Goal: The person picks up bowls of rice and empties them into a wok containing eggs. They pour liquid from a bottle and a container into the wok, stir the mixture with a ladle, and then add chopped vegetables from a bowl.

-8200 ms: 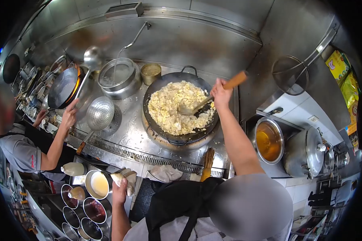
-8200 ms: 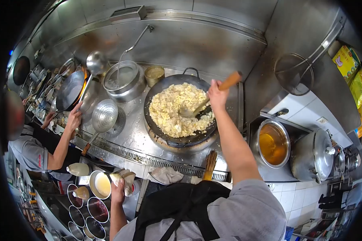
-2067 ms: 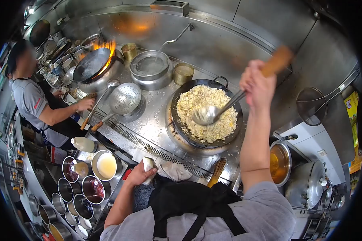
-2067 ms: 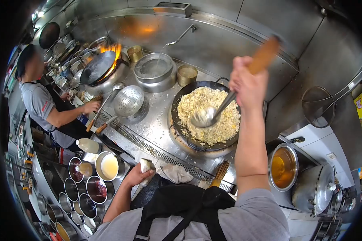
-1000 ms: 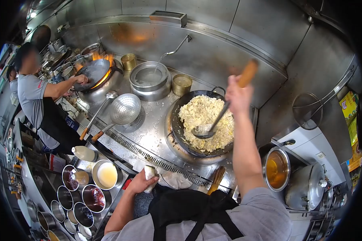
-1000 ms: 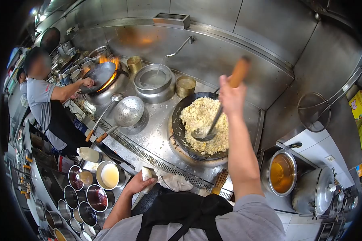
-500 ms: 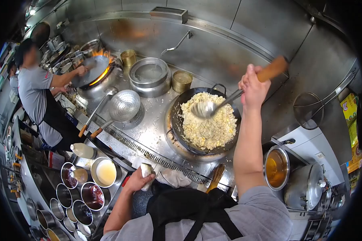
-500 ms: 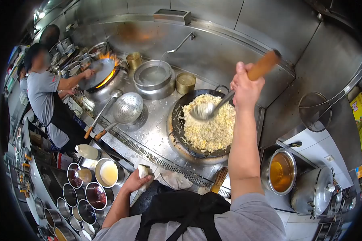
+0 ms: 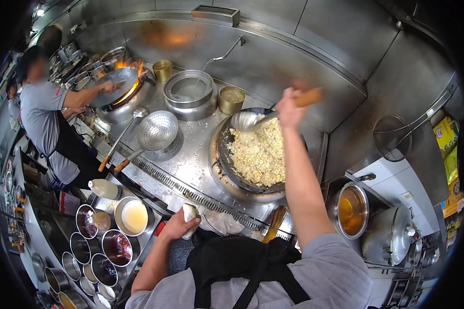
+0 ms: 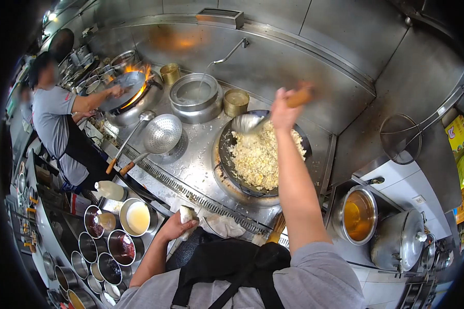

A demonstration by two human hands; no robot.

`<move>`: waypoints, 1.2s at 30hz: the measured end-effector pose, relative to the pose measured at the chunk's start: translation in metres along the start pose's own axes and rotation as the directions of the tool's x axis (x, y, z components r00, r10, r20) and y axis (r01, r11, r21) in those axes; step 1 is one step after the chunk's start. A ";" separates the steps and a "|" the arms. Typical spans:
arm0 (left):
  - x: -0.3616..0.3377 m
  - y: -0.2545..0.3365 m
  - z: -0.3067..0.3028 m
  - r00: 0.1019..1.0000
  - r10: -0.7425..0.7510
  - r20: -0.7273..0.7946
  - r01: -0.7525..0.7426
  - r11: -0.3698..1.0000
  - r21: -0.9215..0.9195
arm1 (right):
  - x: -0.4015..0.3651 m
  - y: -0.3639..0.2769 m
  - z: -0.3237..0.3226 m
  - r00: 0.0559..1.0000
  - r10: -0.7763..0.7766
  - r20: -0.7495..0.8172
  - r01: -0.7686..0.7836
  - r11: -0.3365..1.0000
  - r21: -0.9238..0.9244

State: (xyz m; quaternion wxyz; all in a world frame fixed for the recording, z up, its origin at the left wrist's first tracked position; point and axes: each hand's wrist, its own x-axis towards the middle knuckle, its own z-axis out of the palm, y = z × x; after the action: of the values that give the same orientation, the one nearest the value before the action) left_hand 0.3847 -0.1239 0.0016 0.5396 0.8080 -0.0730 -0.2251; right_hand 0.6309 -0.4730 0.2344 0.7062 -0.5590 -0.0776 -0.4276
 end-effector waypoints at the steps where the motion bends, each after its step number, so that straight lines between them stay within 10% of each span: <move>1: -0.001 0.006 -0.002 1.000 0.008 -0.002 -0.008 1.000 0.005 | 0.000 0.000 0.002 1.000 -0.008 -0.003 0.008 1.000 0.005; 3: -0.005 0.019 -0.004 0.999 0.039 -0.026 -0.039 0.999 -0.015 | 0.005 0.002 0.005 0.953 0.271 0.132 -0.255 0.959 -0.126; 8: -0.018 0.019 -0.013 0.998 -0.049 0.043 0.052 0.996 -0.071 | 0.043 -0.123 0.005 0.971 0.056 0.232 -0.075 0.995 0.071; 15: -0.017 0.051 -0.014 1.000 0.001 -0.026 0.001 0.998 0.066 | -0.021 -0.006 -0.020 0.908 0.360 0.213 -0.360 0.932 -0.042; 20: -0.019 0.057 -0.020 0.998 0.060 -0.024 -0.062 0.994 -0.086 | 0.016 -0.163 -0.023 0.976 0.048 0.211 -0.071 0.992 0.103; 22: -0.015 0.043 -0.019 1.000 -0.001 -0.031 0.000 1.000 -0.013 | 0.022 -0.126 -0.029 0.993 0.113 -0.021 -0.112 0.993 0.036; 24: -0.010 0.040 -0.017 1.000 0.015 0.027 -0.014 1.000 -0.010 | 0.020 0.032 -0.063 0.983 0.102 -0.153 -0.168 0.831 -0.530; 26: -0.005 0.047 -0.013 0.999 0.018 0.029 -0.019 0.999 0.038 | 0.019 0.016 -0.038 0.937 0.345 -0.058 -0.350 0.913 -0.210; 29: -0.016 0.070 -0.015 0.999 0.023 0.027 -0.022 0.999 -0.027 | 0.045 -0.068 -0.008 0.933 0.360 0.014 -0.345 0.904 -0.251; 32: -0.009 0.044 -0.016 0.998 0.034 0.045 -0.028 0.989 -0.145 | 0.047 -0.125 -0.018 0.994 0.070 0.089 -0.069 0.998 -0.008; 36: -0.011 0.037 -0.018 0.998 -0.045 0.033 0.045 0.999 -0.012 | 0.010 0.060 -0.058 0.997 -0.032 -0.070 0.017 0.979 -0.205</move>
State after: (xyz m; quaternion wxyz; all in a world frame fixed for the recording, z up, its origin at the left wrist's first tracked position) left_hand 0.3872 -0.1201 0.0437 0.5384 0.8021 -0.0622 -0.2507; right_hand 0.6569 -0.5274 0.1759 0.6420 -0.6116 -0.0142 -0.4622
